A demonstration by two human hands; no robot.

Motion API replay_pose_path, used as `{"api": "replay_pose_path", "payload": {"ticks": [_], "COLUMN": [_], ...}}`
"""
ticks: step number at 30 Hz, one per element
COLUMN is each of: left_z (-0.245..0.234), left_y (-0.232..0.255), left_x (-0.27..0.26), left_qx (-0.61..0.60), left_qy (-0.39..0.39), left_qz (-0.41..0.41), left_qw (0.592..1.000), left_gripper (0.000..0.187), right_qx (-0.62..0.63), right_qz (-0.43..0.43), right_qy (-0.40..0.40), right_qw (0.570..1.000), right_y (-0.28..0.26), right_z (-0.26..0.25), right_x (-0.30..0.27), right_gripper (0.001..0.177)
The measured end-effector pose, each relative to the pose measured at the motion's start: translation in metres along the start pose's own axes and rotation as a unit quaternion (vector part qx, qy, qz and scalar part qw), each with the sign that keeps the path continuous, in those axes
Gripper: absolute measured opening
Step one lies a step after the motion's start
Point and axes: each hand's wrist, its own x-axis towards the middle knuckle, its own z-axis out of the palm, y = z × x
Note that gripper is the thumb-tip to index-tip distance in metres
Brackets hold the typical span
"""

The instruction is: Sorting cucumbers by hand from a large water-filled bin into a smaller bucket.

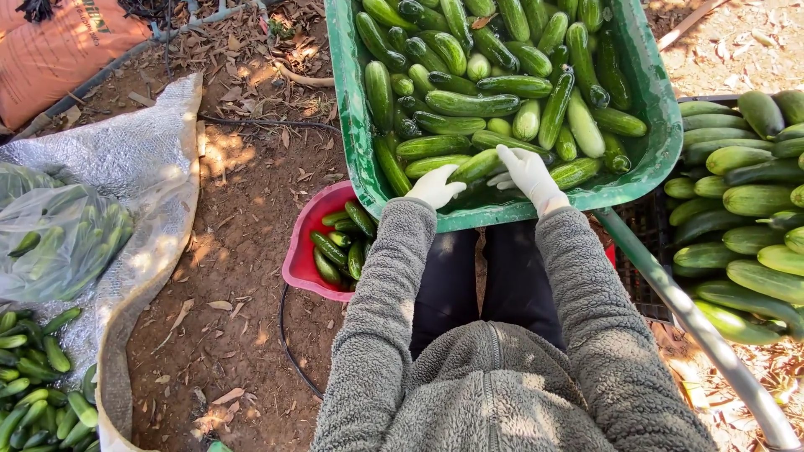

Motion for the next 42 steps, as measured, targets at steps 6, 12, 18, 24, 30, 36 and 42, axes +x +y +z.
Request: {"api": "replay_pose_path", "payload": {"ticks": [6,12,18,24,30,36,42], "left_z": [-0.035,-0.105,-0.141,-0.031,0.089,0.119,0.080], "left_y": [0.015,-0.031,-0.083,-0.199,-0.306,-0.319,-0.256], "left_x": [-0.030,-0.076,-0.175,-0.201,-0.179,-0.172,-0.180], "left_qx": [-0.238,-0.369,-0.398,-0.411,-0.486,-0.508,-0.412], "left_qy": [0.098,0.306,0.449,0.431,0.433,0.495,0.449], "left_qz": [0.088,0.124,0.019,-0.117,-0.258,-0.360,-0.462], "left_qw": [0.962,0.869,0.800,0.795,0.714,0.606,0.645], "left_gripper": [0.044,0.046,0.043,0.041,0.037,0.060,0.068], "right_qx": [0.024,-0.018,-0.047,-0.059,-0.070,-0.068,-0.064], "right_qz": [-0.035,-0.046,-0.063,-0.063,-0.064,-0.058,-0.056], "right_qy": [0.043,0.056,0.028,0.023,0.028,0.026,0.037], "right_qw": [0.998,0.997,0.997,0.996,0.995,0.996,0.996], "right_y": [0.022,0.030,0.039,0.023,0.017,0.018,0.020], "right_z": [-0.013,-0.012,-0.018,-0.016,-0.013,-0.013,-0.013], "right_x": [0.023,0.032,0.037,0.022,0.015,0.014,0.018], "right_gripper": [0.042,0.040,0.039,0.035,0.036,0.036,0.035]}}
